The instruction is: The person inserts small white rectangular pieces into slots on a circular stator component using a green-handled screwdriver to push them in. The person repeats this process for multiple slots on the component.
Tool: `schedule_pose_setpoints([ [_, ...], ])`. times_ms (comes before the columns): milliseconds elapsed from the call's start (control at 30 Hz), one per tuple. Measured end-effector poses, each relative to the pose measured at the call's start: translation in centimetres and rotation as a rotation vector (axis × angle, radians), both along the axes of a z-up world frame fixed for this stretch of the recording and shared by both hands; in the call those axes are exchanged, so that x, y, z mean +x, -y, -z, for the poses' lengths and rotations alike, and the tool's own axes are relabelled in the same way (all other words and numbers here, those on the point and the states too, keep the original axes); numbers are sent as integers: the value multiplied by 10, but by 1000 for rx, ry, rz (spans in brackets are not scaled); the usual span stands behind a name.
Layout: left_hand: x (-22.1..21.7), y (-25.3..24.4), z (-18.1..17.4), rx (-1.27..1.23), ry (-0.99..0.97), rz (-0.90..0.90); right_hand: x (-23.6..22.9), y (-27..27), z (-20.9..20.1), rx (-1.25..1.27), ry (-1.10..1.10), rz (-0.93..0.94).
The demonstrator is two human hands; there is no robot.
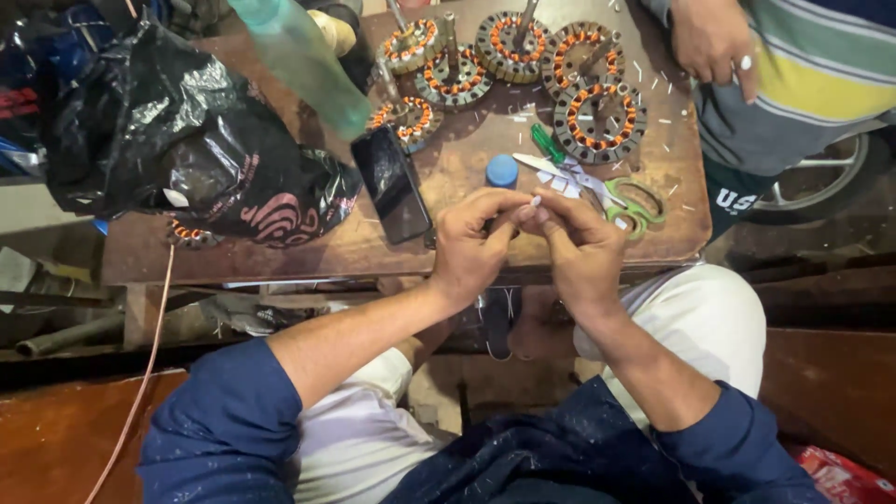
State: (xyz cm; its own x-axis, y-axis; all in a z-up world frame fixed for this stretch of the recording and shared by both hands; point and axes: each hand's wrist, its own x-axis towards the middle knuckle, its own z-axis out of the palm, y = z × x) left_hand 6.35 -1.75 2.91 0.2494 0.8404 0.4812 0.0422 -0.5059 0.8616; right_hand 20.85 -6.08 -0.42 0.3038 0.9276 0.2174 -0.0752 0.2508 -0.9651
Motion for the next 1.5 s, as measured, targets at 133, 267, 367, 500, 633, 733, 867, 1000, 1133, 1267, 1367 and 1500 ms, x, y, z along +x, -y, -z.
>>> schedule_pose_setpoints([
  [133,-1,-2,-4,-116,-91,8,-4,5,-14,29,199,8],
  [267,-9,-5,-7,-30,-122,109,20,3,-7,-70,315,35],
  [367,-34,-6,-9,383,-381,-18,50,-9,8,-159,230,-2],
  [500,-69,-15,1,173,-661,148,68,-23,35,-362,209,-4],
  [633,-68,-22,18,82,-585,140,64,-19,51,-188,645,59],
  [733,-68,-26,16,158,-527,143,63,-13,50,-71,746,126],
  [867,-77,-16,17,226,-505,101,56,-1,49,-68,459,129],
  [1000,-67,-18,27,148,-371,107,35,11,44,189,599,92],
  [1133,-57,-14,28,101,-369,194,23,18,38,447,870,86],
  [1267,-54,-14,17,58,-412,236,23,11,38,590,885,57],
  [1367,-51,-16,10,92,-475,254,18,10,39,597,847,30],
  [1500,-47,-9,4,49,-501,266,10,11,38,586,821,25],
])
